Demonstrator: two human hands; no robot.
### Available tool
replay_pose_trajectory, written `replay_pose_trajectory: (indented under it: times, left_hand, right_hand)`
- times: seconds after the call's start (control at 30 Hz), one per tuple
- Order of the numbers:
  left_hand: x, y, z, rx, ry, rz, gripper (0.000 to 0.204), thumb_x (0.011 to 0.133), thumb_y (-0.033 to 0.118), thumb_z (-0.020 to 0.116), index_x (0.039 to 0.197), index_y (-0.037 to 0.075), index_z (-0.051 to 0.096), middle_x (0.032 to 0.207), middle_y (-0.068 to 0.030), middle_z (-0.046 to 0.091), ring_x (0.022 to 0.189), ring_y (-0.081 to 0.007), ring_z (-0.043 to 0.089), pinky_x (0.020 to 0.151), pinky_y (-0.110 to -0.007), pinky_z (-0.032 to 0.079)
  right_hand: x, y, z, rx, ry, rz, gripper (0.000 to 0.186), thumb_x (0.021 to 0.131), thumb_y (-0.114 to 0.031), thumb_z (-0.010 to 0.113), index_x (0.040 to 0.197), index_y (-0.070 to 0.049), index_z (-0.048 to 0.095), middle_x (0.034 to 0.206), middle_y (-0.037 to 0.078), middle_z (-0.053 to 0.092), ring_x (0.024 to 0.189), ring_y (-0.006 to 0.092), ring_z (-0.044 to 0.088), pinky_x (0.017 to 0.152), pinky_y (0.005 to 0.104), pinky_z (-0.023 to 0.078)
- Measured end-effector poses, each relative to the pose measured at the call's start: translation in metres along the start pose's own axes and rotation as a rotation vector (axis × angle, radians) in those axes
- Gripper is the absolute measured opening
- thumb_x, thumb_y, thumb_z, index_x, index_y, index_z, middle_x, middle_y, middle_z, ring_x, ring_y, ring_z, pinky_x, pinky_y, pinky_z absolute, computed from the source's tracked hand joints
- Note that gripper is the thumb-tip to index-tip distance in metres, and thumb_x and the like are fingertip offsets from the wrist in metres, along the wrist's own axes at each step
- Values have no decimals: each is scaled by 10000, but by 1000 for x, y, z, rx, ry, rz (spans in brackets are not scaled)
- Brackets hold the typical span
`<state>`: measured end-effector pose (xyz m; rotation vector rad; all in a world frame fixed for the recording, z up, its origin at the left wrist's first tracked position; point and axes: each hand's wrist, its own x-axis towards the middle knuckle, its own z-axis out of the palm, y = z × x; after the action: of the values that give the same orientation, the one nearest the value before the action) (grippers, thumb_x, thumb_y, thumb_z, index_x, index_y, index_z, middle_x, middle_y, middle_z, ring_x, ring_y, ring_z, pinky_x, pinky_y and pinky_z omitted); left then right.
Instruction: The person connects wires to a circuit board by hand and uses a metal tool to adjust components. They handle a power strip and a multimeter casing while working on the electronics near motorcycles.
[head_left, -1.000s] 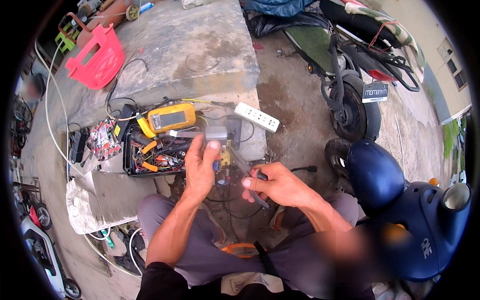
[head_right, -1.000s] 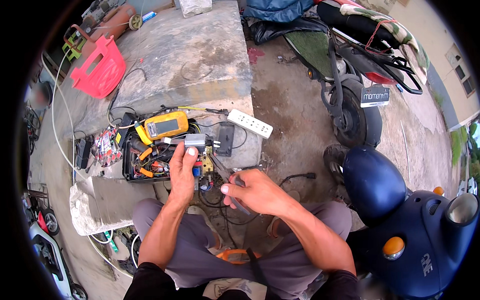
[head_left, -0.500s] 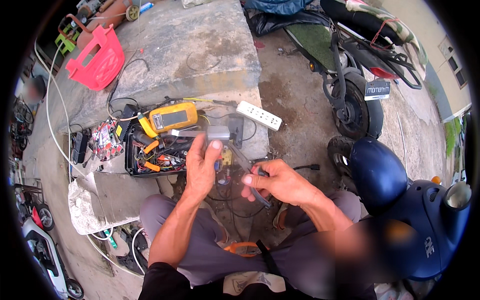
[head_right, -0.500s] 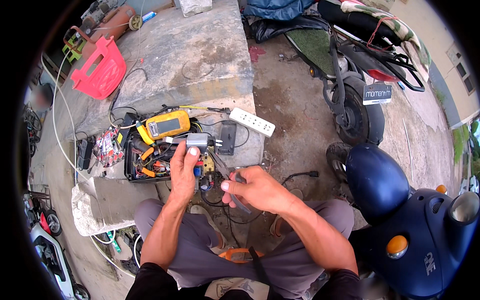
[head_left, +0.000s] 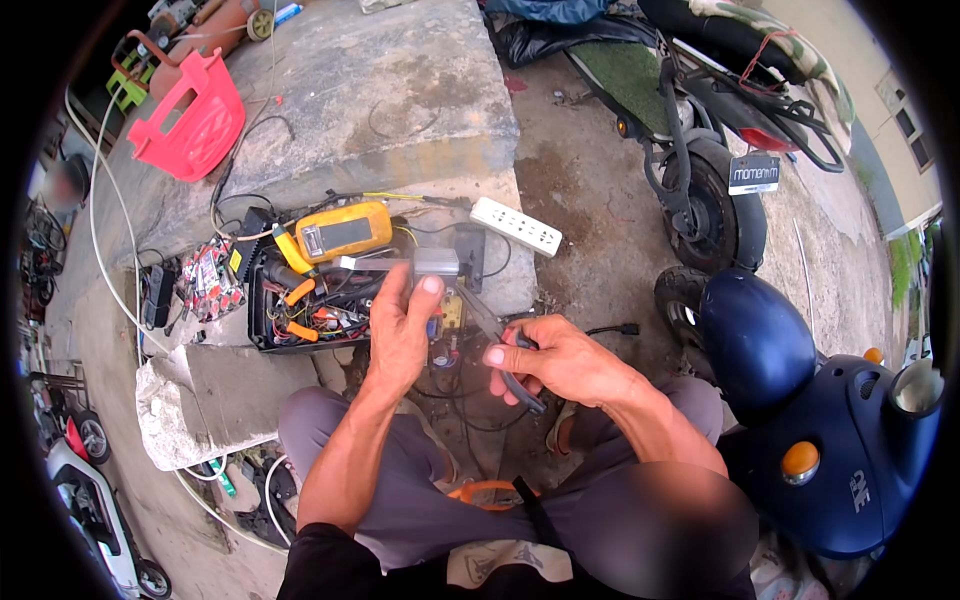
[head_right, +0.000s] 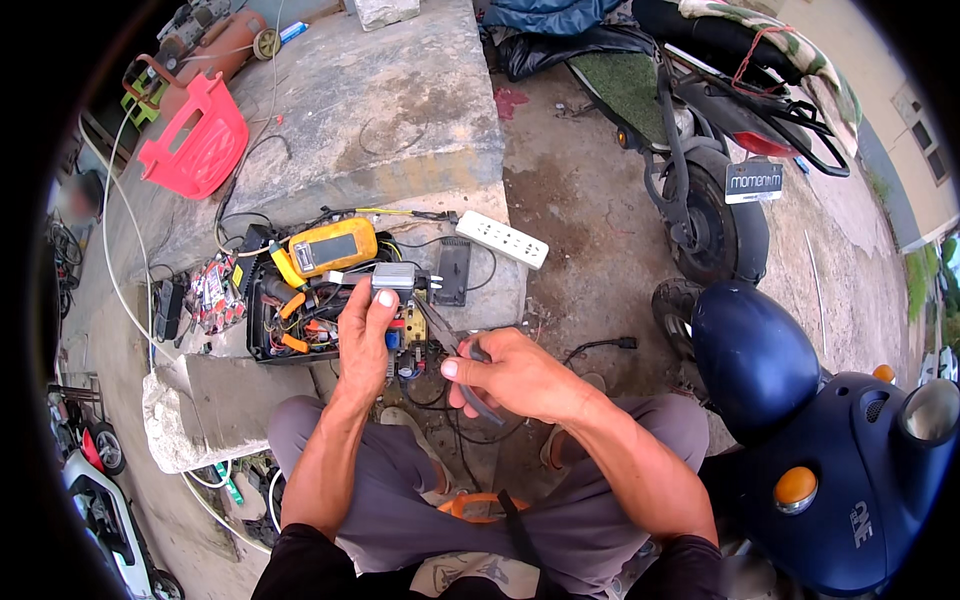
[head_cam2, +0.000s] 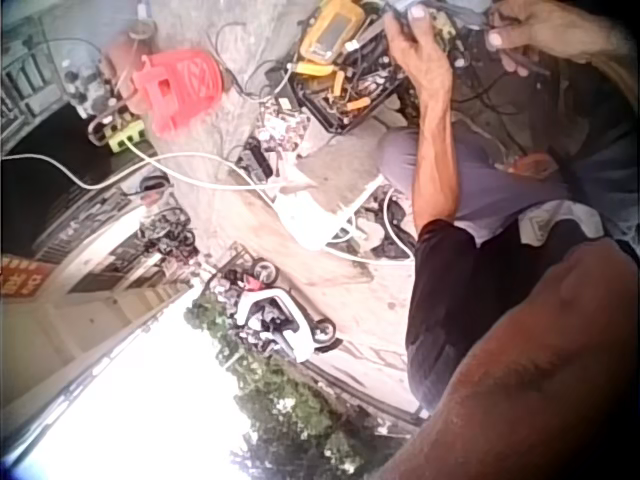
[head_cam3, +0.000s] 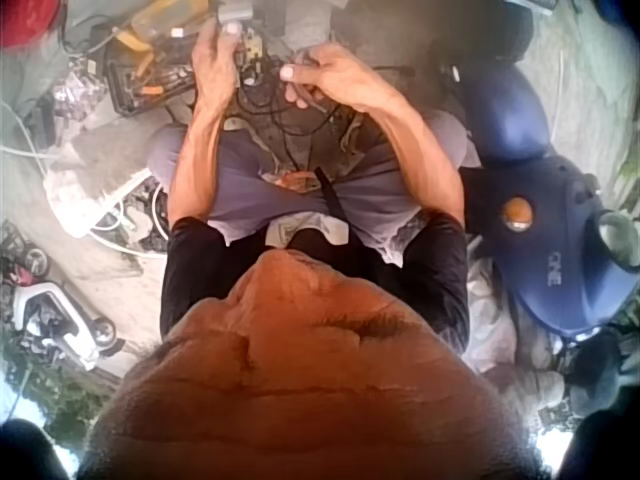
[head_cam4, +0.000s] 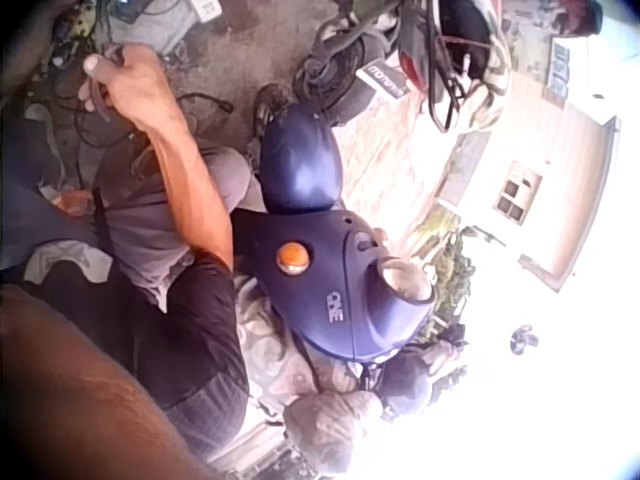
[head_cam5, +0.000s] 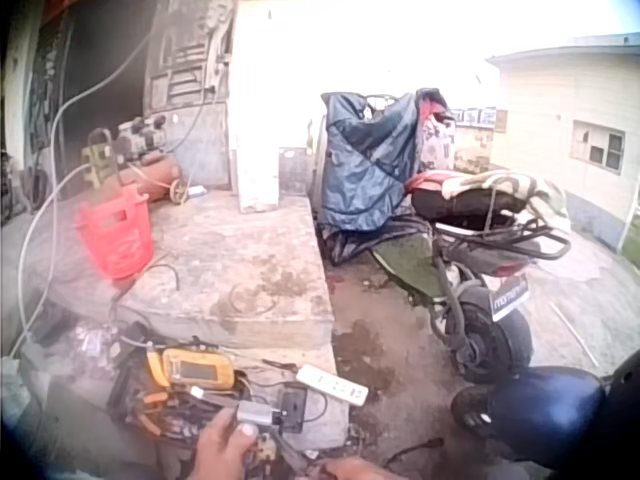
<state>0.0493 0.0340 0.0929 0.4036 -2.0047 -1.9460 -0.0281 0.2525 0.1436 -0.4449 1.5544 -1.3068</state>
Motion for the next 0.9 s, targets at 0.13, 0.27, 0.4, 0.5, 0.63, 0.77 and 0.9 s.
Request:
replay_pose_trajectory:
  times: [0.13,0.27,0.4,0.5,0.63,0.77,0.9]
  left_hand:
    - [1,4,1,11,-4,-19,428,1118,373,591,1322,5,670,1181,-26,704,1068,-106,588,979,-302,481]
    - [1,4,0,-9,-2,-40,403,1121,356,588,1300,6,678,1164,-18,704,1043,-99,583,954,-290,487]
    - [3,5,0,-21,17,-72,404,1119,362,610,1290,3,683,1158,-18,706,1036,-95,583,946,-284,489]
    - [5,-5,-3,-20,18,-71,476,1103,399,626,1323,-21,668,1191,-84,727,1061,-147,640,914,-331,538]
    - [7,-8,-3,-1,18,-66,535,1094,425,634,1358,-39,656,1221,-125,737,1087,-181,672,907,-356,564]
    - [7,-8,-3,-30,5,-92,557,1096,441,625,1375,-40,651,1254,-141,729,1112,-191,669,925,-363,564]
    - [8,-11,-3,-94,3,-168,567,1099,452,615,1384,-37,647,1266,-145,722,1139,-203,662,943,-371,559]
  right_hand:
    - [-1,-3,1,-26,5,0,394,1101,-363,680,935,-6,706,855,66,762,741,118,698,636,268,495]
    - [1,-4,4,-32,15,-1,389,1102,-350,676,923,-6,699,839,64,753,729,116,694,621,270,496]
    - [4,0,5,-42,23,-17,336,1104,-285,657,959,17,681,832,82,755,698,131,696,584,301,495]
    - [5,2,6,-25,25,-18,333,1104,-284,659,961,16,678,830,80,753,689,130,696,574,295,490]
    - [5,2,6,14,28,10,323,1104,-276,659,964,13,678,842,85,761,684,132,698,568,291,487]
    - [5,-1,6,72,24,37,313,1101,-269,660,983,19,684,853,90,769,679,134,698,569,293,489]
    - [3,2,6,-48,88,3,313,1087,-275,672,1022,31,690,848,82,768,695,135,703,591,299,497]
